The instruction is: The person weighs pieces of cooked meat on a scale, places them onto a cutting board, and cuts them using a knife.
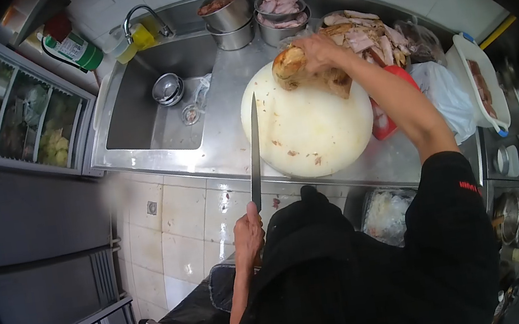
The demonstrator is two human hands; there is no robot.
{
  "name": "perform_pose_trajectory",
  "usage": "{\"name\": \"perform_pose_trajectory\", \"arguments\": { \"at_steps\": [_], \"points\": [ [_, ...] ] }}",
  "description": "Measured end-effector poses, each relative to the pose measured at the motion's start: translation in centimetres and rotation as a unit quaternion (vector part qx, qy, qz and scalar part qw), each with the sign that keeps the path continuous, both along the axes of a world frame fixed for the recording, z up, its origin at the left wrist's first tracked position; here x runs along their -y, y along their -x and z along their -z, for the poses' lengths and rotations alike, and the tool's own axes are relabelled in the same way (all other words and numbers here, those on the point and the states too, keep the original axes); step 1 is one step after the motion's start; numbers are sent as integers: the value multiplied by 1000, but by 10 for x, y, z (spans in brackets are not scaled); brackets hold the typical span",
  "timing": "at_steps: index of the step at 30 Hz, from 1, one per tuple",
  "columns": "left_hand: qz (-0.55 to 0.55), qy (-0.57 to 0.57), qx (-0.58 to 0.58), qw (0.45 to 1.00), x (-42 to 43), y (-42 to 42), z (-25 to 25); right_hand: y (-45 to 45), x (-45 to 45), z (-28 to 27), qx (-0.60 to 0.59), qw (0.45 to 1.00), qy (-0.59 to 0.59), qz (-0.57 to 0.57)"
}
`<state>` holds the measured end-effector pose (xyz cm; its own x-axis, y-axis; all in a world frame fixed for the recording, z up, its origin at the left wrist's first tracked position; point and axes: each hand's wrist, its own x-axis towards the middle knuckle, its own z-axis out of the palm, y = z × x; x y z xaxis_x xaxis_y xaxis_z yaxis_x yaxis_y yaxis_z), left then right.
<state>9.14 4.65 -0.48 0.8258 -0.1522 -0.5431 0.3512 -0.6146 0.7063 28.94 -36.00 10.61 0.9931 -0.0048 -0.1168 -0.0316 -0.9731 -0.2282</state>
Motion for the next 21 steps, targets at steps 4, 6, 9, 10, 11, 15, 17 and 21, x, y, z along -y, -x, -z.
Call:
{"name": "perform_pose_trajectory", "arguments": {
  "at_steps": [4,6,9,10,11,15,17,21],
  "points": [
    [27,-36,53,998,8,-7,-31,21,-19,0,-21,1000,-14,-3],
    [39,-47,71,996,12,-10,-41,36,-33,3,-62,997,-46,32],
    [47,-39,95,994,20,-18,-53,47,-45,1,-68,996,-21,45],
    [49,-35,101,993,25,-22,-61,46,-45,-3,-91,994,-24,47],
    [52,-31,107,992,30,-26,-68,41,-44,-7,-113,992,-26,49],
    [63,3,132,989,51,-43,-79,37,-68,7,-63,986,24,155],
    [69,15,135,988,60,-52,-77,39,-84,9,-22,986,26,164],
    [75,0,173,982,71,-61,-87,47,-82,-6,-15,995,-32,92]
  ]
}}
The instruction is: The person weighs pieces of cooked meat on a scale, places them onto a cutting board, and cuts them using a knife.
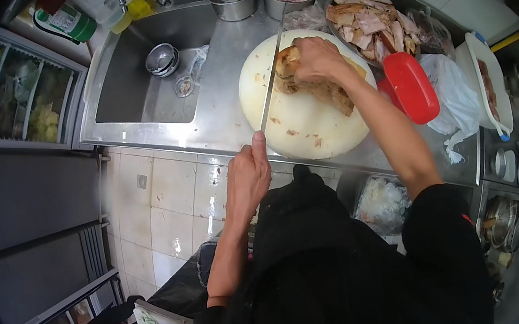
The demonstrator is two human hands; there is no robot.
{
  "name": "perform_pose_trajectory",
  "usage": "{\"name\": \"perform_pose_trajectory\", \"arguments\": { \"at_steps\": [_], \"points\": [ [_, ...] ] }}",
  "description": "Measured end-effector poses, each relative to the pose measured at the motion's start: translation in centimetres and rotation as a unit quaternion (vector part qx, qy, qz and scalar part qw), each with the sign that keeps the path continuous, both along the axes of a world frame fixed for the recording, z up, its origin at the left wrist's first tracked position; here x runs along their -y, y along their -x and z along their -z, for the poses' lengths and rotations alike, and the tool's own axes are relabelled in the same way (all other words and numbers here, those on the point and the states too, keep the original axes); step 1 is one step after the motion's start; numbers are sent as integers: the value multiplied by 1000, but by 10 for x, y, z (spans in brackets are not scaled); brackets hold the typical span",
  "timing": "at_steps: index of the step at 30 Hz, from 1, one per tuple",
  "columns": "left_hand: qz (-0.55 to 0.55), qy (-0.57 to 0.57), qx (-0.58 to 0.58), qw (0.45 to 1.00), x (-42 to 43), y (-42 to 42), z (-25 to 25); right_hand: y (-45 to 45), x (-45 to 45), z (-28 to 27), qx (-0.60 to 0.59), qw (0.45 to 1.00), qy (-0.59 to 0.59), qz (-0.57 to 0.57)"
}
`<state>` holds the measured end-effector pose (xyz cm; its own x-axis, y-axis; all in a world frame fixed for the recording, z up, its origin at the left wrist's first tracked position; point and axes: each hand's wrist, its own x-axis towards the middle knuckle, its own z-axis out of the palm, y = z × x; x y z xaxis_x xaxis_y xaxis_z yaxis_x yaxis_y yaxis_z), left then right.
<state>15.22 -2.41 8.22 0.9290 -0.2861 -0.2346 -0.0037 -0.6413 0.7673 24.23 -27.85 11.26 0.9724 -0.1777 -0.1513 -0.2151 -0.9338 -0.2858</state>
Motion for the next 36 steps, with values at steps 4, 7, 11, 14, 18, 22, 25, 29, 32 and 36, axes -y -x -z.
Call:
{"name": "perform_pose_trajectory", "arguments": {
  "at_steps": [4,7,11,14,18,22,25,29,32,36],
  "points": [
    [-4,-3,4,1000,11,-3,-6,3,9,13,62,997,-17,-34],
    [-11,-2,-24,1000,17,-5,-11,2,7,15,48,998,-8,-27],
    [-17,-9,-43,999,26,-11,-13,-1,6,16,39,999,22,-22],
    [-24,-13,-32,999,32,-15,-16,4,1,15,63,998,20,-24],
    [-17,-34,-41,998,27,-9,-14,4,2,10,56,998,0,-20],
    [-14,-82,-52,995,6,19,-15,-3,8,14,53,998,-2,-33],
    [44,-72,33,996,11,14,-4,2,7,21,89,994,0,-64],
    [5,-31,11,999,63,-47,-1,6,7,26,108,991,15,-77],
    [-7,-16,9,1000,85,-68,-13,5,6,25,109,992,18,-55],
    [-17,-31,14,999,70,-50,4,0,3,15,62,997,20,-29]
  ]
}}
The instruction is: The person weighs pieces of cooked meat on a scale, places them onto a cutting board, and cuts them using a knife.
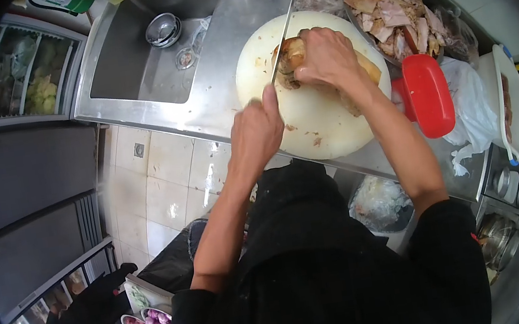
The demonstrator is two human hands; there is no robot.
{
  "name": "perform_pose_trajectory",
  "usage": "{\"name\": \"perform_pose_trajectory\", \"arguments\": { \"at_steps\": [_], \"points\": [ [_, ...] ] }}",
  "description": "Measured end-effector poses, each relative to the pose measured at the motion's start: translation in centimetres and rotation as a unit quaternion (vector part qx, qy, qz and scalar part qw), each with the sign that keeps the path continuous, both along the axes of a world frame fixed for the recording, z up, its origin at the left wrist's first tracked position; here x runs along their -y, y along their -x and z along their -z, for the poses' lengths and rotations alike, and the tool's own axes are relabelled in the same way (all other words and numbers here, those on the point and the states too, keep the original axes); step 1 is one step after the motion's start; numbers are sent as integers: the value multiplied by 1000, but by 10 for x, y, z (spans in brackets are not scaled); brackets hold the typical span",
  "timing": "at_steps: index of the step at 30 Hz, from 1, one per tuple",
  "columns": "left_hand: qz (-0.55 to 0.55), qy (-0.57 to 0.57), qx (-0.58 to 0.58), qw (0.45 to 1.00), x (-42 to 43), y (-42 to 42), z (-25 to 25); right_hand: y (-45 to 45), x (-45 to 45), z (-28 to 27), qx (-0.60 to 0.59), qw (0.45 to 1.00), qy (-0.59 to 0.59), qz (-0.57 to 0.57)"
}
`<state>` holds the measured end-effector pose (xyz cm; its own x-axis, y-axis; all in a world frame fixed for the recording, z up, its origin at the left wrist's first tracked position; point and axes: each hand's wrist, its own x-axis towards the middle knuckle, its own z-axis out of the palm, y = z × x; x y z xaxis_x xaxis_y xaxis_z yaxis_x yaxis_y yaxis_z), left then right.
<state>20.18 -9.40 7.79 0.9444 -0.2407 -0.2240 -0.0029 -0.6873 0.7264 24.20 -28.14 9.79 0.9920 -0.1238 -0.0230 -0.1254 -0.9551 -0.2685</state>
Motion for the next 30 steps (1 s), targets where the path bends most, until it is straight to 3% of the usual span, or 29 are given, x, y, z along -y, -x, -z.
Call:
{"name": "perform_pose_trajectory", "arguments": {
  "at_steps": [3,4,7,13,16,18,21,23,26,30],
  "points": [
    [52,-49,11,997,-39,49,28,-3,5,3,18,999,-32,-7],
    [6,-58,-25,998,-50,64,35,-5,6,3,15,999,-29,-11],
    [11,-102,-100,990,-73,88,27,-6,7,4,7,999,-18,-25],
    [18,-47,-29,998,-56,69,33,-1,5,4,40,998,-9,-41],
    [88,-58,24,994,-30,31,30,2,3,8,57,997,-3,-43],
    [19,-39,-60,997,-11,6,27,4,4,13,76,996,0,-43],
    [7,-37,-57,998,-7,2,29,4,-1,4,32,999,-5,-14],
    [70,-58,-33,995,-28,24,38,3,-1,5,28,1000,-5,-8],
    [30,-107,-115,987,-67,70,45,1,2,7,35,999,-4,-6],
    [15,-137,-168,976,-82,85,5,-1,3,6,7,1000,-22,-15]
  ]
}}
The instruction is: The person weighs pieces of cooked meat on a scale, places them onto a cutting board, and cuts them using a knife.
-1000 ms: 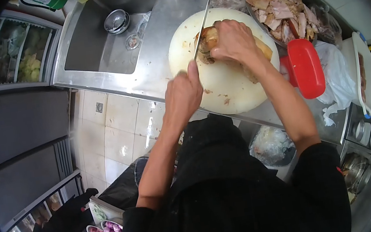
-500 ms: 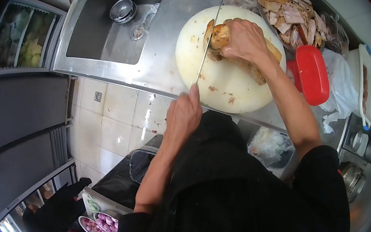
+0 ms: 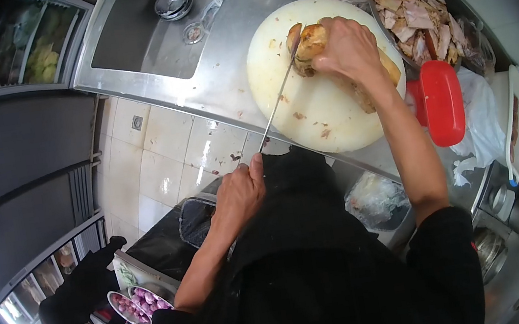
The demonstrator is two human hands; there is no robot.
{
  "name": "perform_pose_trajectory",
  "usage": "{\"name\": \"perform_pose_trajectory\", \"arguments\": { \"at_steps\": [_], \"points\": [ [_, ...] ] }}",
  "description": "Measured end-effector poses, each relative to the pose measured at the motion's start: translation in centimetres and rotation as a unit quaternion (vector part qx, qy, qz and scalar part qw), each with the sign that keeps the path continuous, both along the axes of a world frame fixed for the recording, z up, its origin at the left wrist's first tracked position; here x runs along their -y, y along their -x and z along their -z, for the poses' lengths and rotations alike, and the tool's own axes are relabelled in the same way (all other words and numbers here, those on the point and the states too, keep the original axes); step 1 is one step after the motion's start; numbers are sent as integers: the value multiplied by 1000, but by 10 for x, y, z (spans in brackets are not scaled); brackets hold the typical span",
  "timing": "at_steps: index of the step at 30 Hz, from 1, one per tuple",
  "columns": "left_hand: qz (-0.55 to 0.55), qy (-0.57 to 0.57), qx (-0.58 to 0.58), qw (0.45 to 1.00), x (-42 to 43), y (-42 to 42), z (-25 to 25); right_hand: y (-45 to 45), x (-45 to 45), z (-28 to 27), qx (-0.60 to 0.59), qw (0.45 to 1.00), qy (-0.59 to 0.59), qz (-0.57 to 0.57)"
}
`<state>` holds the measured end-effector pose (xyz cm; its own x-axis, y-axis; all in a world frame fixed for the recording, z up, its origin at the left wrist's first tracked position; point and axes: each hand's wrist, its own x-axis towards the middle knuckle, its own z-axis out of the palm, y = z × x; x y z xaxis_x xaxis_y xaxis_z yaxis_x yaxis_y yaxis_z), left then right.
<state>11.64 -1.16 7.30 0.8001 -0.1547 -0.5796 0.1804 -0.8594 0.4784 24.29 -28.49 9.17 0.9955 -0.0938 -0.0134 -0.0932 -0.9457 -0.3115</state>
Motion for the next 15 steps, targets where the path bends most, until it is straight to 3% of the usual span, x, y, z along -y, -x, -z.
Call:
{"name": "perform_pose_trajectory", "arguments": {
  "at_steps": [4,8,15],
  "points": [
    [59,41,49,996,14,-23,19,0,1,3,25,1000,8,-10],
    [39,7,55,998,49,-61,24,2,0,5,35,999,9,-5],
    [89,9,55,994,5,-16,34,4,-2,2,37,999,18,3]
  ]
}}
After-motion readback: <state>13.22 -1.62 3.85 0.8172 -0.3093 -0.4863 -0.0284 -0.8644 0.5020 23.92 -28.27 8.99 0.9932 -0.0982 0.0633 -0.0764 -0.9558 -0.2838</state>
